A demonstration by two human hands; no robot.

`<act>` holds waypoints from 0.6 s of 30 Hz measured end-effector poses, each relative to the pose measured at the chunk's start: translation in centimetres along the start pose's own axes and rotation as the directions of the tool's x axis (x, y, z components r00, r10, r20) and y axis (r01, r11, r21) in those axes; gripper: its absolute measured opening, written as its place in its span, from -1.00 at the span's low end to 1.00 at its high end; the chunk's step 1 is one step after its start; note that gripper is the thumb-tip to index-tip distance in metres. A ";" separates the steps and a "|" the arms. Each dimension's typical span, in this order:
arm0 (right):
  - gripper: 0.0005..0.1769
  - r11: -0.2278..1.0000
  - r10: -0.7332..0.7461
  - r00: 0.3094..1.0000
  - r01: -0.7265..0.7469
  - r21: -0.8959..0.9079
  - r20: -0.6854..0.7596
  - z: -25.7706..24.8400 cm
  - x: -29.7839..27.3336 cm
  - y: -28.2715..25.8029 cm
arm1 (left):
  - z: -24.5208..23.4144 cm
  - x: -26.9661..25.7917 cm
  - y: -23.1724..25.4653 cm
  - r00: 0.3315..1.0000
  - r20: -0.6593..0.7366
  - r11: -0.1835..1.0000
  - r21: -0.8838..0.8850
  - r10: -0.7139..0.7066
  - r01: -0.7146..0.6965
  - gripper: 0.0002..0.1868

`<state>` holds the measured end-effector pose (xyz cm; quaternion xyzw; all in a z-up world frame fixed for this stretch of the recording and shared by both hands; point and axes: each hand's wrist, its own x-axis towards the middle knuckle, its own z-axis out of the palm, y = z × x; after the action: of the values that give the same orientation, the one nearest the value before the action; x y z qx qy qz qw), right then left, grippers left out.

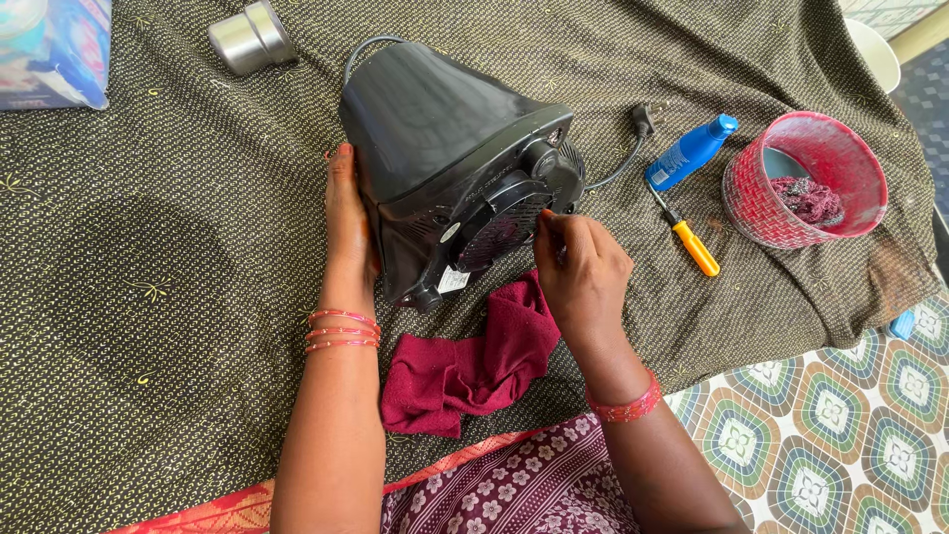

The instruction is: The person uses a screwdriver to loosen and tighten the screws on the bottom of a blender base while holding it by hand on a floor cloth, then wipes the internal area with a cloth.

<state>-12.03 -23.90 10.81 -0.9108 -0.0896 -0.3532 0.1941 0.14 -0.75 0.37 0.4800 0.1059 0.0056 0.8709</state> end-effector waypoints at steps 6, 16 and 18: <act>-0.88 0.937 0.204 0.978 -0.210 0.281 0.048 1.7 -1.2 1.7 | 0.0 0.2 -0.1 1.000 -0.013 0.999 0.031 0.018 -0.017 -0.14; -0.87 0.294 0.407 0.823 -0.529 0.796 0.397 3.6 -2.6 5.8 | 0.5 -0.2 0.5 0.999 -0.014 0.999 -0.024 -0.039 0.038 -0.18; -0.87 0.248 0.419 0.806 -0.545 0.801 0.418 3.6 -2.6 6.0 | 0.5 -0.1 0.5 0.999 0.005 0.999 -0.038 -0.037 0.038 -0.18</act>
<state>-9.95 -27.96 4.85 -0.6628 0.0091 -0.1174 0.7395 0.21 -0.95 1.06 0.4612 0.1129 -0.0098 0.8801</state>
